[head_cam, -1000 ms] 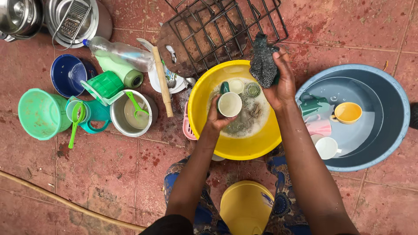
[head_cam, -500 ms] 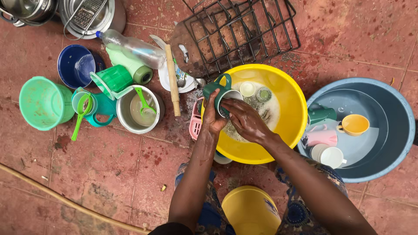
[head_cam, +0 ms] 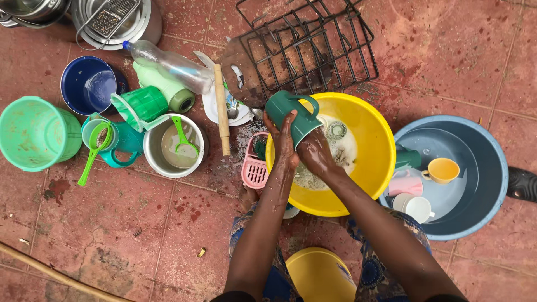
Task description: The person washes several cups by hand using a green sponge and soapy water in a yellow bucket, then places them into a blue basin filled with water.
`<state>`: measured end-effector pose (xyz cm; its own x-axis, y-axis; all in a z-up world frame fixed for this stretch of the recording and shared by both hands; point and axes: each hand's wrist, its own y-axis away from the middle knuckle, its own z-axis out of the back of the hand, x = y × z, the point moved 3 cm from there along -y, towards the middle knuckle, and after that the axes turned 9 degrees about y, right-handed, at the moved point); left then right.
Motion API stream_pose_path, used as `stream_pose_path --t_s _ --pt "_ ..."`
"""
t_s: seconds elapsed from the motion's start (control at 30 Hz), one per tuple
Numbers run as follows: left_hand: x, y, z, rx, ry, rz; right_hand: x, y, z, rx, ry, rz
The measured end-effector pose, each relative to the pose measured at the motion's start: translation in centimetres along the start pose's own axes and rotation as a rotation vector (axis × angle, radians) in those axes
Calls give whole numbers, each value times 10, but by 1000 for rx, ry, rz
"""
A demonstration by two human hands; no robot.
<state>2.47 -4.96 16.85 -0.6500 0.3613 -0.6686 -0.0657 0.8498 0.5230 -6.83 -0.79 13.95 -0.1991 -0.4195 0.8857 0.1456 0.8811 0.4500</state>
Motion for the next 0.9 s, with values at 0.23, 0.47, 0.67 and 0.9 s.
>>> stream_pose_path --t_s 0.23,0.47,0.67,0.9 --pt "-16 2 -5 127 129 150 -8 -8 -15 70 -672 -98" --pt "5 5 1 220 215 67 -20 -27 -14 78 -855 -117" --pt "-9 6 -1 196 43 70 -23 -42 -17 7 -551 111" --pt "-47 -10 -15 464 -122 14 -10 -18 -33 113 -959 -22"
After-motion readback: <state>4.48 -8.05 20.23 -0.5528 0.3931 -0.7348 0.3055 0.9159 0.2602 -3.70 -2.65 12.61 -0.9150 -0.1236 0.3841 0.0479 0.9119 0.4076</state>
